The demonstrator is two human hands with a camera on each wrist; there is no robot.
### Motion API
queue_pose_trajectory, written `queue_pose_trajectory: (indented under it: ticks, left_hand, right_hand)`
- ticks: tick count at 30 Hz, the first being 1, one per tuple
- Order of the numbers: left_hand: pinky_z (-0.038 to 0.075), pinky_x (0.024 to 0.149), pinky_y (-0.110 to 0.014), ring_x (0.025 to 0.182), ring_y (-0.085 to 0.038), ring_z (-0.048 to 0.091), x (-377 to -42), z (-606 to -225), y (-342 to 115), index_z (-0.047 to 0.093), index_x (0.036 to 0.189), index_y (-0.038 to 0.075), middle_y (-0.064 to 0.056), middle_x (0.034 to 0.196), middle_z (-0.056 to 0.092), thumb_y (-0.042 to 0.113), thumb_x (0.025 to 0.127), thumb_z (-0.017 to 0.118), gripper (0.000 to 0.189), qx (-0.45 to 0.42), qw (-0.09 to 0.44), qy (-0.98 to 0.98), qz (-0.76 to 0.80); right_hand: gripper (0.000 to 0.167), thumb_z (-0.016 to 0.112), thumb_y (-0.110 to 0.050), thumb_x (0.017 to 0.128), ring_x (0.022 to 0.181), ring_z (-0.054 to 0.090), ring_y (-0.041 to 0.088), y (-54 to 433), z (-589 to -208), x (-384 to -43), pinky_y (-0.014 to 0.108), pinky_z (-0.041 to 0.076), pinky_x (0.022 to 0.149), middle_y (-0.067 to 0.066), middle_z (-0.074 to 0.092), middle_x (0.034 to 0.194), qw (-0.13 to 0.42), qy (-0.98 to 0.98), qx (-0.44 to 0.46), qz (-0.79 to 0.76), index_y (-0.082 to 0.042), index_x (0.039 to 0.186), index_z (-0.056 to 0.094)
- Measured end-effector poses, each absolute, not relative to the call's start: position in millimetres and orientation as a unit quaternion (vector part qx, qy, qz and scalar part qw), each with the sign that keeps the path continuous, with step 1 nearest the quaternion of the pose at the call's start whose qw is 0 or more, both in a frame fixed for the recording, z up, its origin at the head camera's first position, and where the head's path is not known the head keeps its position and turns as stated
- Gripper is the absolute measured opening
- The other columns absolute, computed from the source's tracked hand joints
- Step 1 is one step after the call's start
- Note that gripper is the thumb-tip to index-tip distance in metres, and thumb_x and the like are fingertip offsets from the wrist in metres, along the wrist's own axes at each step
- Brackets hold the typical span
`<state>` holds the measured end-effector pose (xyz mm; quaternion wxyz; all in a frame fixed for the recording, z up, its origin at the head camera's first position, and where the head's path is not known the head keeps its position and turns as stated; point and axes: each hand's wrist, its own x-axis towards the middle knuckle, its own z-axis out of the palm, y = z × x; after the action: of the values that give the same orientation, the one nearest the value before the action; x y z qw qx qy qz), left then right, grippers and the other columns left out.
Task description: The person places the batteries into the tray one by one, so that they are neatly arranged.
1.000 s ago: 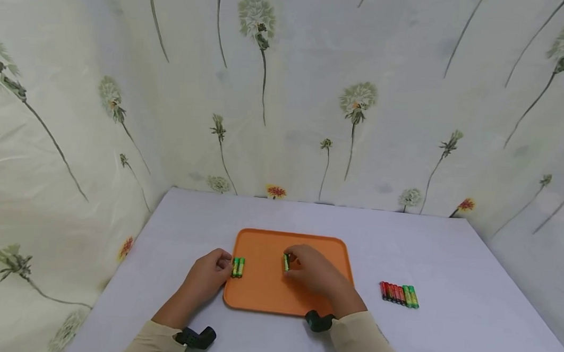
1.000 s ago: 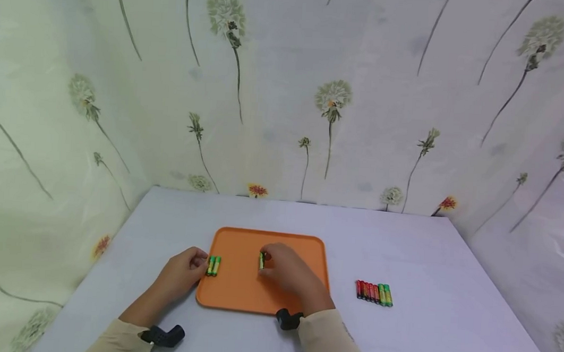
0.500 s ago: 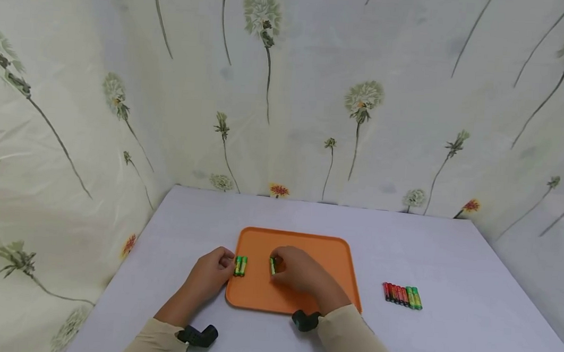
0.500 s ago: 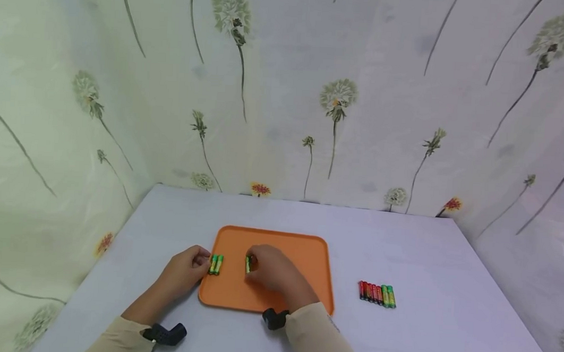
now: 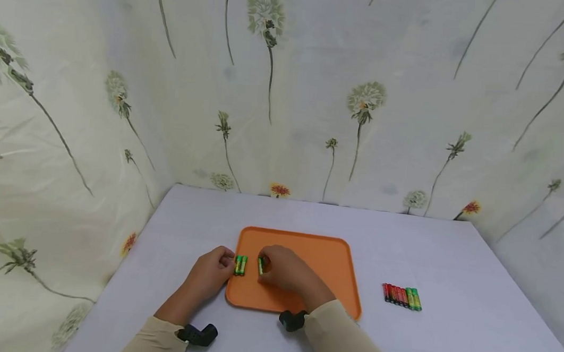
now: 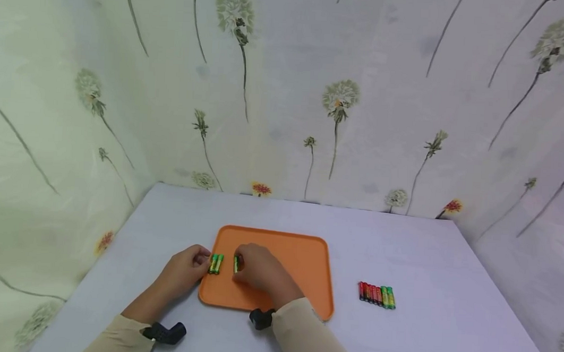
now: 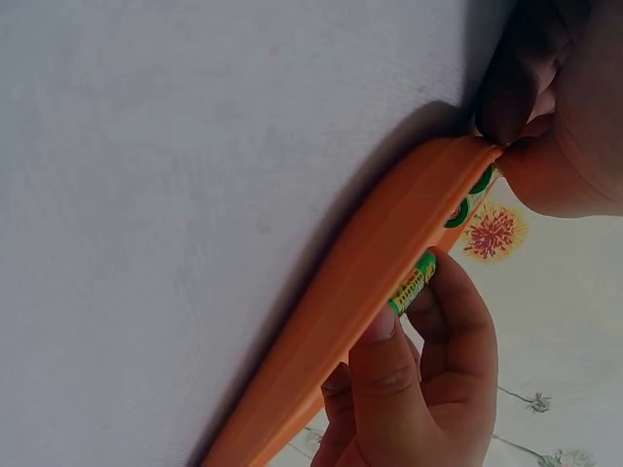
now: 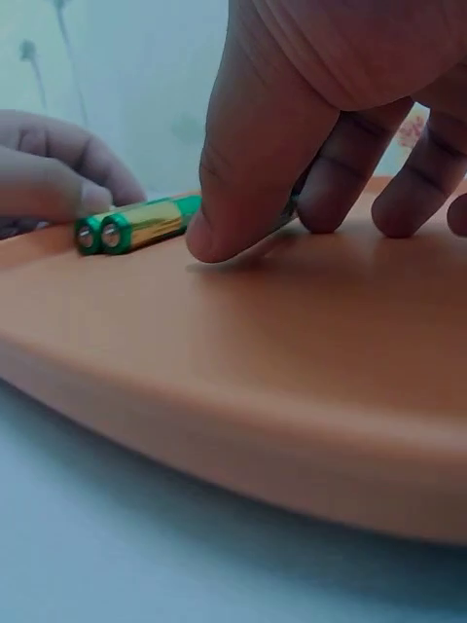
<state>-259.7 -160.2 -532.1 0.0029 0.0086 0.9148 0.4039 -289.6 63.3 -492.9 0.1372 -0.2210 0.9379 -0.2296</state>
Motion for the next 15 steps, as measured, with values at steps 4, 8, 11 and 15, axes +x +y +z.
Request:
queue_pose_trajectory:
  ticks: [4, 8, 11, 15]
  left_hand:
    - [0.05, 0.073, -0.032, 0.08, -0.012, 0.059, -260.6, -531.1, -161.7, 0.068, 0.115, 0.012, 0.004, 0.09, 0.065, 0.021, 0.098, 0.066, 0.019, 0.006, 0.0, 0.914, 0.405]
    - [0.05, 0.073, -0.032, 0.079, -0.012, 0.059, -259.9, -529.2, -161.3, 0.068, 0.115, 0.012, 0.004, 0.09, 0.065, 0.021, 0.098, 0.065, 0.019, 0.004, 0.002, 0.912, 0.409]
    - [0.05, 0.072, -0.032, 0.079, -0.012, 0.059, -259.5, -529.2, -161.0, 0.068, 0.115, 0.011, 0.003, 0.09, 0.065, 0.02, 0.098, 0.065, 0.019, 0.004, 0.005, 0.911, 0.413]
    - [0.05, 0.071, -0.031, 0.078, -0.012, 0.059, -259.4, -529.2, -160.9, 0.068, 0.114, 0.011, 0.003, 0.089, 0.065, 0.02, 0.098, 0.065, 0.019, 0.008, 0.005, 0.909, 0.416]
  right_hand:
    - [0.038, 0.085, -0.032, 0.088, 0.094, 0.056, 0.016, 56.5, -492.1, -289.9, 0.034, 0.049, 0.082, -0.008, 0.061, 0.1, 0.136, 0.939, -0.217, -0.228, -0.019, 0.119, 0.067]
    - [0.04, 0.086, -0.032, 0.088, 0.094, 0.056, 0.016, 48.5, -489.8, -288.5, 0.034, 0.05, 0.083, -0.008, 0.06, 0.099, 0.138, 0.941, -0.214, -0.221, -0.018, 0.121, 0.067]
    - [0.043, 0.086, -0.032, 0.088, 0.092, 0.056, 0.015, 42.2, -488.6, -286.6, 0.033, 0.05, 0.083, -0.008, 0.061, 0.1, 0.138, 0.943, -0.216, -0.214, -0.016, 0.123, 0.067]
    - [0.046, 0.086, -0.033, 0.088, 0.091, 0.056, 0.014, 35.4, -487.4, -285.2, 0.033, 0.051, 0.083, -0.007, 0.062, 0.102, 0.141, 0.943, -0.21, -0.217, -0.015, 0.126, 0.067]
